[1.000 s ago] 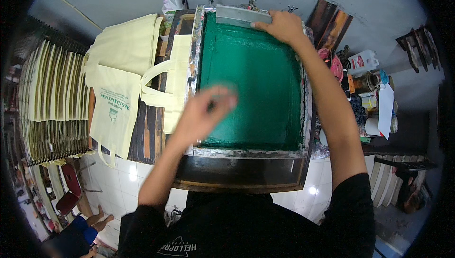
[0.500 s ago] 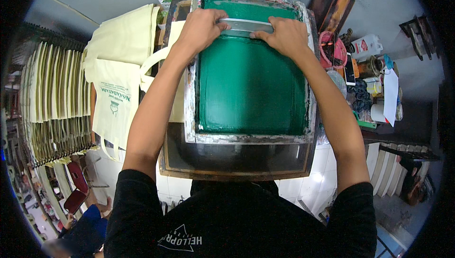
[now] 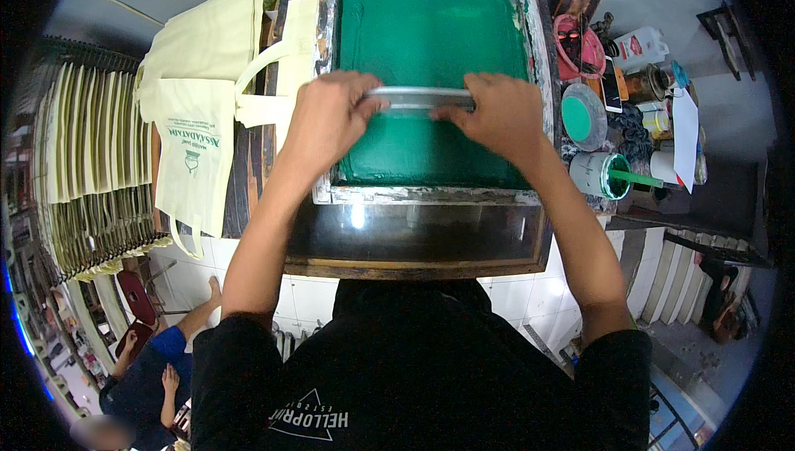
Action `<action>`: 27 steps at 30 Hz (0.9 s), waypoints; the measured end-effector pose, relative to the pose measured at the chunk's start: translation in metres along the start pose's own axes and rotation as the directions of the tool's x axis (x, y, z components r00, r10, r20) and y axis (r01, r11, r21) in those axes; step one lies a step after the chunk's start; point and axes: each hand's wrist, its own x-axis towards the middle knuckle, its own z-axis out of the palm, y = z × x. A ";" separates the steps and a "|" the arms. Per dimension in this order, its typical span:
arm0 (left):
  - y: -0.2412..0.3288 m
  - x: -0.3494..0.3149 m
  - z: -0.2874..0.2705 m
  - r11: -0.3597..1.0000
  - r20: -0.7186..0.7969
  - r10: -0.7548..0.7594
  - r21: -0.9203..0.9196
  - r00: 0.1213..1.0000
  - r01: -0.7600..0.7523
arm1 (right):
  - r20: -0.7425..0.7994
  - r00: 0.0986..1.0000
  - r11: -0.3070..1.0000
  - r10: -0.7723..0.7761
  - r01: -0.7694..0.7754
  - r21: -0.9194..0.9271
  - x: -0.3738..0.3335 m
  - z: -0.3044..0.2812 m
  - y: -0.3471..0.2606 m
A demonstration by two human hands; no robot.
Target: The person performs screen printing on yellow bags, using a squeegee to spread green ink across a framed screen. They lift the screen after each print, place the finished bag onto a stack, and load a new bag onto the workspace. They also use a spatula to refill ink on the screen from a container.
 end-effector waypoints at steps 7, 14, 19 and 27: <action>0.027 -0.072 0.005 0.998 -0.024 0.044 0.043 0.999 -0.043 | -0.069 0.998 1.000 -0.017 0.016 -0.008 -0.068 0.004 -0.036; 0.004 -0.119 0.024 0.980 -0.217 0.179 -0.051 0.960 -0.194 | -0.203 0.973 0.993 -0.109 0.096 -0.073 -0.101 0.020 -0.042; -0.014 -0.140 0.035 0.989 -0.349 0.091 0.137 0.933 -0.046 | -0.284 0.952 0.987 -0.112 0.141 0.082 -0.099 -0.002 -0.032; 0.046 -0.047 -0.061 0.958 -0.708 0.178 -0.033 0.684 -0.284 | -0.687 0.640 0.937 -0.343 0.187 -0.294 -0.021 -0.147 -0.025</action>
